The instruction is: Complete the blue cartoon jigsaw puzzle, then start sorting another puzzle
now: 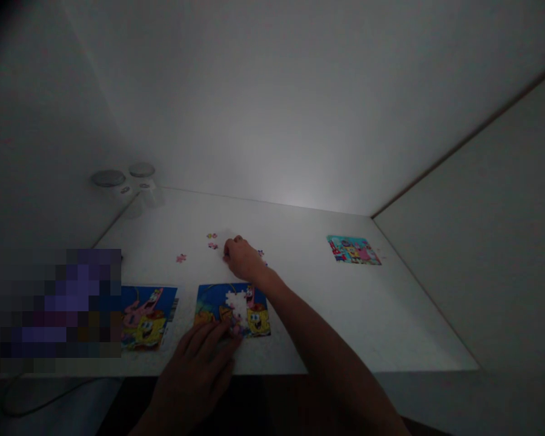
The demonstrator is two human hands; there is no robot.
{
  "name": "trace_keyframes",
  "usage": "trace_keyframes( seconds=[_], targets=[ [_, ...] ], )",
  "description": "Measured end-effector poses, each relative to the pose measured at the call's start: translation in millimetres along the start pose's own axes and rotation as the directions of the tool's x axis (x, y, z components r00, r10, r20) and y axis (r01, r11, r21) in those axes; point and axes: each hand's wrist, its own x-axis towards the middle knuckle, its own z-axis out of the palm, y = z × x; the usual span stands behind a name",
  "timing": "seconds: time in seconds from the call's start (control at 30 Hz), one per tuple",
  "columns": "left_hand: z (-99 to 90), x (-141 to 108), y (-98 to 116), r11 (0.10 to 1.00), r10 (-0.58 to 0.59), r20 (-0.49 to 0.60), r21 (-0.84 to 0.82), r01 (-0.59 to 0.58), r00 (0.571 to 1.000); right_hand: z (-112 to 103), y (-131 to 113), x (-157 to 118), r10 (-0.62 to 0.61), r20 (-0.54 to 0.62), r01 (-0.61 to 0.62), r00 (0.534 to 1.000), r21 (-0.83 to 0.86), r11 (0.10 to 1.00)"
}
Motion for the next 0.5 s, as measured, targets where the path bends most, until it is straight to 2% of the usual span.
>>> trace_keyframes(
  seconds=[0.2,0.27,0.4,0.5],
  targets=[
    [-8.6,3.9,-0.5,0.997,0.055,0.068,0.044,-0.058,0.996,-9.4,4.1,-15.6,-0.076,0.052,0.071,0.996,0.094,0.993],
    [-8.7,4.5,0.1,0.997,0.048,0.066,0.05,-0.051,0.997,-10.5,9.6,-22.8,-0.106,0.075,0.091,0.992,0.184,0.979],
    [-7.2,5.1,0.6,0.997,0.051,0.062,0.062,-0.054,0.997,-7.8,24.9,-35.9,-0.139,0.147,0.041,0.979,0.528,0.848],
    [-7.3,5.2,1.0,0.997,0.043,0.062,0.061,-0.047,0.997,-3.7,32.4,-43.1,-0.21,0.188,0.029,0.96,0.675,0.737]
  ],
)
